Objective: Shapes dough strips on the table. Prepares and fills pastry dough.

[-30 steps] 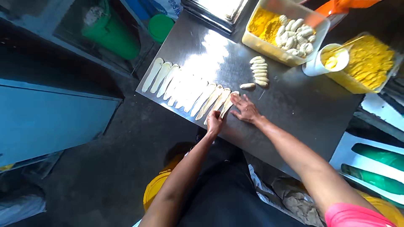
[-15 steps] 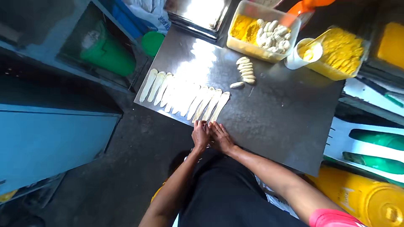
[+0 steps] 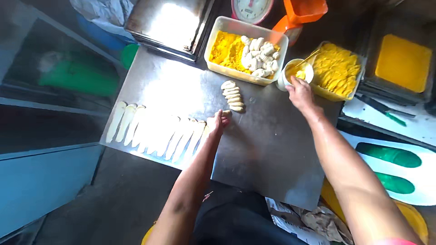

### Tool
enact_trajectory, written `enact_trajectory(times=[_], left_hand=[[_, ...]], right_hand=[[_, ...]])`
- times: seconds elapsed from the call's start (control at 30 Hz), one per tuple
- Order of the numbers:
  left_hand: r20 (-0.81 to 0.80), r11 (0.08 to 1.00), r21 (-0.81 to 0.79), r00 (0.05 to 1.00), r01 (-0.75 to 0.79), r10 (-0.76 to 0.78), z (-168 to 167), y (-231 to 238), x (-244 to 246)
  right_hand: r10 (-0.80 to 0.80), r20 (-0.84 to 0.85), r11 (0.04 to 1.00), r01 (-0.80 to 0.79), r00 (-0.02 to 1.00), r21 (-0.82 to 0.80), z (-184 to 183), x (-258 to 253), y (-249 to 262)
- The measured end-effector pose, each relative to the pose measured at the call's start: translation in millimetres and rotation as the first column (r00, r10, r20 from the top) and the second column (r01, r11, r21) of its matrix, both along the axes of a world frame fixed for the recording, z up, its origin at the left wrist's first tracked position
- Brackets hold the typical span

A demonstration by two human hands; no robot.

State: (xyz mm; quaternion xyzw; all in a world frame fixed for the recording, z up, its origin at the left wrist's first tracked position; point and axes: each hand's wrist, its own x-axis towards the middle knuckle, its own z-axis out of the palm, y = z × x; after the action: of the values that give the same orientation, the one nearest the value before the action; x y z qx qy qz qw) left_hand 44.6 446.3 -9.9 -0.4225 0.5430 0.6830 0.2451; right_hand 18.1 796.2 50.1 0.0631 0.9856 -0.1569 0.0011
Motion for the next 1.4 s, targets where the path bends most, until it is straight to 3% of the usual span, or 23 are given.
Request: enact_trajectory(times=[0.1,0.2,0.27,0.33,0.4,0.5,0.57,0.63,0.73,0.83,0.9,1.03,1.2,1.3,1.33,1.4], left_hand=[[-0.123,0.977,-0.214,0.992,-0.011,-0.016,-22,17,-4],[-0.26,0.828,-0.538,0.904,0.156,-0.339,-17,-3,15],[-0.331,0.781,-0.611,0.856,0.127,-0.398,-6,-27,28],[-0.417,0.895,-0.441,0.869,0.064,-0.268,13,-56,43],[-0.404,0.926,-0.37,0.884,0.077,-0.235,30,-94,71],[-0.214,0.793,-0.532,0.859,0.296,-0.464,28,-148,105],[-0.116,0.751,-0.538,0.849,0.383,-0.516,17,-167,121],[-0.132,0.798,-0.468,0.863,0.379,-0.488,13,-167,134],[-0.305,0.9,-0.301,0.862,0.316,-0.405,35,-132,133],[-0.389,0.973,0.005,0.897,0.231,-0.211,56,-93,120],[-0.343,0.985,0.128,0.937,0.118,-0.068,46,-73,110],[-0.162,0.993,-0.06,0.981,0.101,-0.109,-4,-66,109],[-0.126,0.99,-0.09,0.985,0.109,-0.12,-13,-68,109],[-0.163,0.987,-0.089,0.975,0.135,-0.148,-19,-69,112],[-0.178,0.978,-0.11,0.964,0.179,-0.196,-20,-71,118],[-0.198,0.941,-0.211,0.931,0.265,-0.306,-24,-79,125]], right_hand=[[0.044,0.134,0.998,-0.048,0.99,0.028,-12,-23,24],[0.056,0.245,0.997,-0.069,0.968,0.047,-5,-31,30],[0.081,0.272,0.993,-0.101,0.959,0.059,-1,-33,34],[0.114,0.262,0.988,-0.137,0.958,0.069,5,-35,36],[0.115,0.225,0.99,-0.131,0.968,0.058,11,-31,29],[0.035,0.001,0.998,-0.035,0.999,0.047,27,1,-8],[0.017,-0.138,1.0,-0.02,0.99,-0.023,35,40,-56],[0.109,-0.185,0.99,-0.124,0.977,-0.071,25,92,-109],[0.324,-0.213,0.918,-0.361,0.922,-0.166,-18,145,-160],[0.364,-0.243,0.859,-0.425,0.899,-0.286,-31,173,-190],[0.36,-0.256,0.835,-0.432,0.897,-0.341,-31,181,-203],[0.42,-0.189,0.778,-0.46,0.888,-0.429,-41,177,-219],[0.618,-0.173,0.629,-0.614,0.767,-0.477,-63,141,-241],[0.81,-0.097,0.546,-0.804,0.579,-0.236,-114,119,-229],[0.831,-0.074,0.539,-0.831,0.551,-0.136,-123,115,-223],[0.805,-0.045,0.59,-0.806,0.592,-0.058,-121,115,-227]])
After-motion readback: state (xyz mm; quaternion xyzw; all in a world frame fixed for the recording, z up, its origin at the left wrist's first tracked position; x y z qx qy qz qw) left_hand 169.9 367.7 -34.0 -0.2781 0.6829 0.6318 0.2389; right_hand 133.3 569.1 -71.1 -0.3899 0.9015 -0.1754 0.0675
